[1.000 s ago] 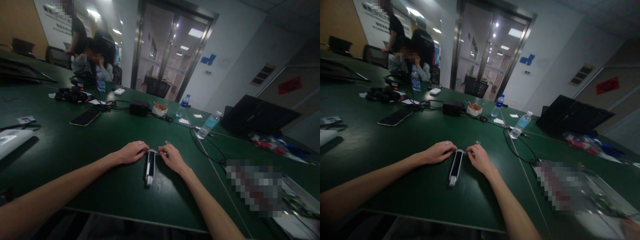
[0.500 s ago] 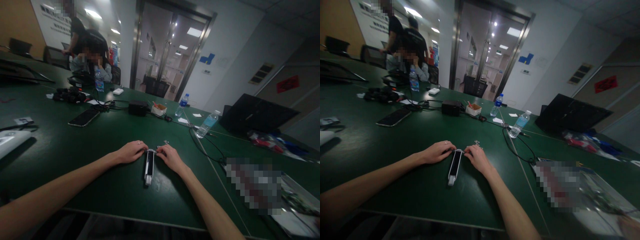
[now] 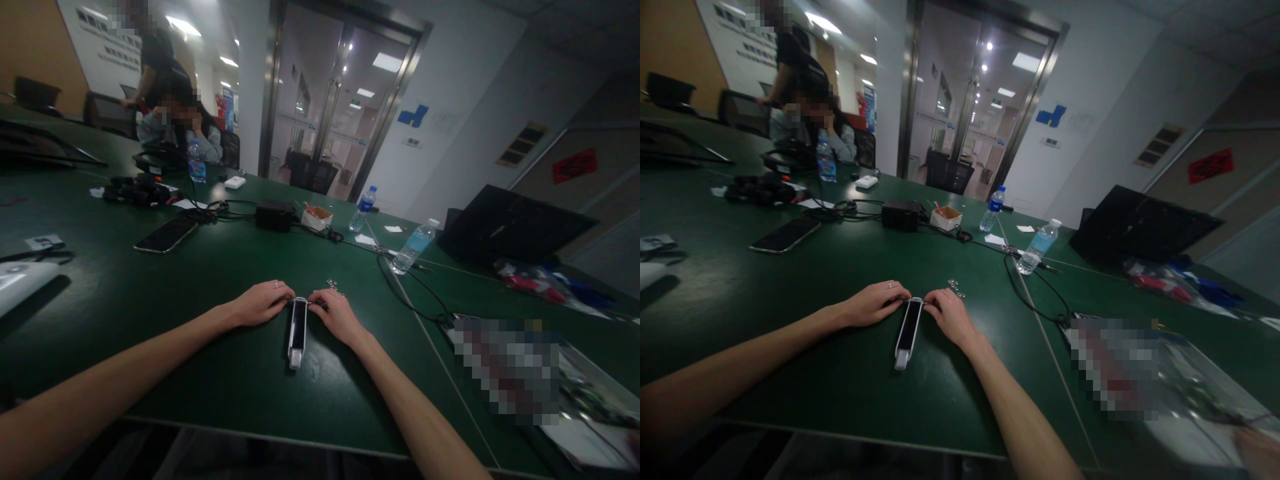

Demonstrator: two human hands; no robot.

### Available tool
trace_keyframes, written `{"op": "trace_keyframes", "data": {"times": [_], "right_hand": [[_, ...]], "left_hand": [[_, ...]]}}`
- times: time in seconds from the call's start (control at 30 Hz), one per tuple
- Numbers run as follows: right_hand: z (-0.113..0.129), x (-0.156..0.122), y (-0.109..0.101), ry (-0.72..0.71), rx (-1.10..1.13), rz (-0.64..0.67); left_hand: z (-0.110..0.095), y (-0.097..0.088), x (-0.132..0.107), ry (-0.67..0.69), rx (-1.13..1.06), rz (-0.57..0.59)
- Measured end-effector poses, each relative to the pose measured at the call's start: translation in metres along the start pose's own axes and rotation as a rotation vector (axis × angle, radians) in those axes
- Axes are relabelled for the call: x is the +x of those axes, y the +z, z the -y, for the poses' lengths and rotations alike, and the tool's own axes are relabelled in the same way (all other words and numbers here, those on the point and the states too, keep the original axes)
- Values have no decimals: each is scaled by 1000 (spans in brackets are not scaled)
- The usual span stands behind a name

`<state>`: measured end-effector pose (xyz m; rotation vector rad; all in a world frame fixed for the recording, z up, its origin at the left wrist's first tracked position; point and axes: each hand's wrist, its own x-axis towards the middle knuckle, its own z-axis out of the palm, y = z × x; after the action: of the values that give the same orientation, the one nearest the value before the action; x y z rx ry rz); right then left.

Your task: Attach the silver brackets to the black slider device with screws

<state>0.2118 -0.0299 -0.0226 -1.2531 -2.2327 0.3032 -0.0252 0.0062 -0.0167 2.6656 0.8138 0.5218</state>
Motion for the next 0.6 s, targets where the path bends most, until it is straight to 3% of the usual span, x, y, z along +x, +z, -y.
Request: {"op": "trace_keyframes", "data": {"times": [0.6], "right_hand": [[0,-1,0,-4,-43,-21]], "left_hand": [[-2,-2,0,-14,11,10]]}}
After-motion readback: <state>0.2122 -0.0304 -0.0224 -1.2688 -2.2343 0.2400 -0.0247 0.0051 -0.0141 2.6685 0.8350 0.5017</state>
